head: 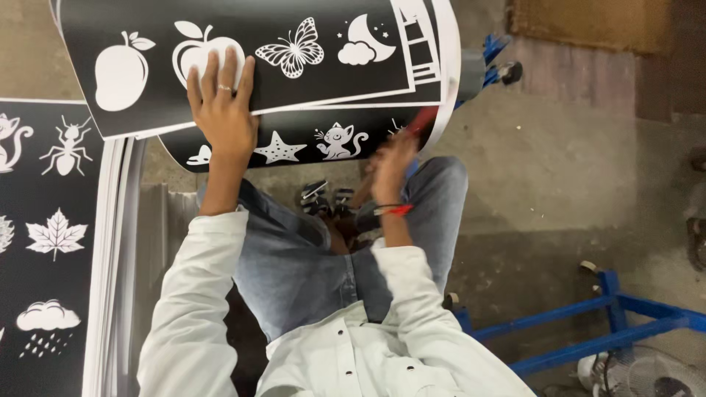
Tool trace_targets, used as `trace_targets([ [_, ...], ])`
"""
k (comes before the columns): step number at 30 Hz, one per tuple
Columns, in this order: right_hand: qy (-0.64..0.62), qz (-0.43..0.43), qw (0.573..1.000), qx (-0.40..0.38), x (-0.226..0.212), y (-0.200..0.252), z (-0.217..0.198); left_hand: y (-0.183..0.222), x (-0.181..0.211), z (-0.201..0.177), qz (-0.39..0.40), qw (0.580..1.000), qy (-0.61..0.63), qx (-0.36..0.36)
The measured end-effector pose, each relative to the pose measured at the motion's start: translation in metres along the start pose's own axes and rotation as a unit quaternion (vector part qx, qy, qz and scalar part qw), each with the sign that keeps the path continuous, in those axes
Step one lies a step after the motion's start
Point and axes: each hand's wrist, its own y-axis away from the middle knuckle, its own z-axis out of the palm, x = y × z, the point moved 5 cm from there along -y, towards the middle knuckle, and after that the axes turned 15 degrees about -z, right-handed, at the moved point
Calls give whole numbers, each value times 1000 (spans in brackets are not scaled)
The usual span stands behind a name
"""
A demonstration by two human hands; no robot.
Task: The person is using a red scraping tool and their hands to smooth black vinyl-like sheets onto a manual roller, rotating the roller to process the sheets, and then stacking the finished sheets onto a pile.
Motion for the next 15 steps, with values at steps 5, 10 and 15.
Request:
trace_targets([
  [5,-38,142,966,-213,-12,90,84,26,8,-15,31,996,-74,-37],
  [10,-129,234,904,-334,-80,92,82,35,6,-27,15,998,-28,-56],
  [15,-135,236,893,-359,-85,68,72,-28,-26,12,4,997,-64,-38],
])
